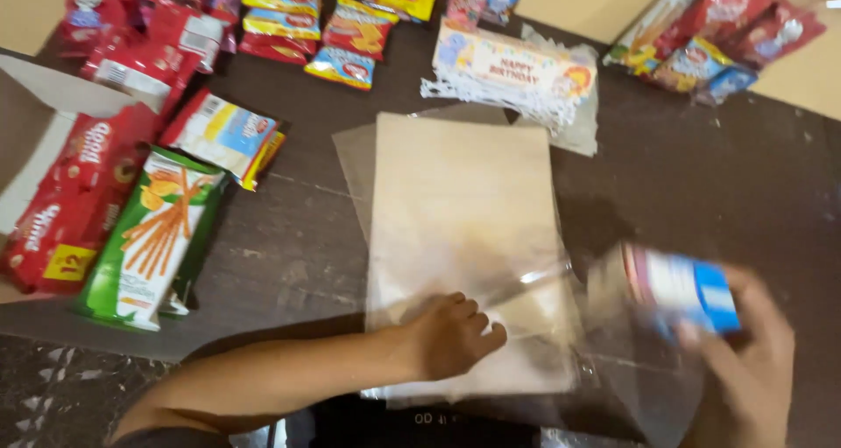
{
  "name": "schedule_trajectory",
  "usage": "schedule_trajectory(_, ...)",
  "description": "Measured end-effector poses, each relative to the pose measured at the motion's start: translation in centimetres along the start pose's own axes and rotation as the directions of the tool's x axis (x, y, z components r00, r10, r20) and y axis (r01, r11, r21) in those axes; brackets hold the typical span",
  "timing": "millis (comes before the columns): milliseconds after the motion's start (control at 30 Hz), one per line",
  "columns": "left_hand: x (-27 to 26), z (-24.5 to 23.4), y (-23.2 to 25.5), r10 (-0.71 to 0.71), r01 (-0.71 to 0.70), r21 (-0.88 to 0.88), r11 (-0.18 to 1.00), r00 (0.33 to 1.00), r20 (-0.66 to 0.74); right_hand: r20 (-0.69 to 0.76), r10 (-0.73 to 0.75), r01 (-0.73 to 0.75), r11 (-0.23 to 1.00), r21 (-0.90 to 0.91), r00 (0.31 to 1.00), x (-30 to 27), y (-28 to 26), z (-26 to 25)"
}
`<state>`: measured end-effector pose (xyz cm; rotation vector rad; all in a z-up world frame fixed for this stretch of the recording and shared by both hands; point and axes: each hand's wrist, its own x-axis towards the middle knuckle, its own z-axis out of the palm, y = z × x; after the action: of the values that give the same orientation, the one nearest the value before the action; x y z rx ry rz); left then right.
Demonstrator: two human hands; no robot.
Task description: The person organizes various packaged snacks on a table and places them into clear plastic gift bags, then attaches a decorative birthday-themed header to the top of the bags.
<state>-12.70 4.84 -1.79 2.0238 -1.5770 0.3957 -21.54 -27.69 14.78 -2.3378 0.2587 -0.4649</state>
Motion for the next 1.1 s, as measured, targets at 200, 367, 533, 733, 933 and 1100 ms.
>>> schedule_trajectory(200, 1.7, -1.8, 1.0, -0.119, 0.201, -0.078, 0.977, 0.807, 0.578, 0.267, -0.007, -0.114, 0.892, 0.437, 0.964, -9.4, 1.4, 2.1)
schedule_trajectory(367, 1.6, -2.4, 1.8, -0.110, 0.109, -0.020, 0.994, 0.987, -0.115, 0.112, 0.156, -0.180, 0.952, 0.249, 0.981, -10.8, -1.1, 5.9)
schedule_trajectory(533, 2.9, -4.2, 2.6, -0.028, 0.043, 0.047, 0.998, 0.959, -0.281, -0.108, 0.103, -0.096, 0.993, 0.062, 0.989, -11.7, 0.9, 7.8)
schedule_trajectory(733, 5.6, -8.1, 3.4, 0.150, -0.114, 0.138, 0.984, 0.944, -0.292, -0.228, 0.166, -0.157, 0.986, 0.054, 0.960, -11.0, -3.3, 9.3)
schedule_trajectory(933, 7.2, -7.9, 4.8, 0.157, -0.087, 0.201, 0.976, 0.917, -0.367, -0.139, 0.420, -0.408, 0.907, 0.108, 0.897, -8.9, -7.8, 9.5)
schedule_trajectory(1100, 8.1, -8.1, 4.6, 0.118, -0.134, 0.002, 0.991, 0.865, -0.487, -0.170, 0.316, -0.315, 0.949, 0.033, 0.933, -7.9, -4.7, 8.8)
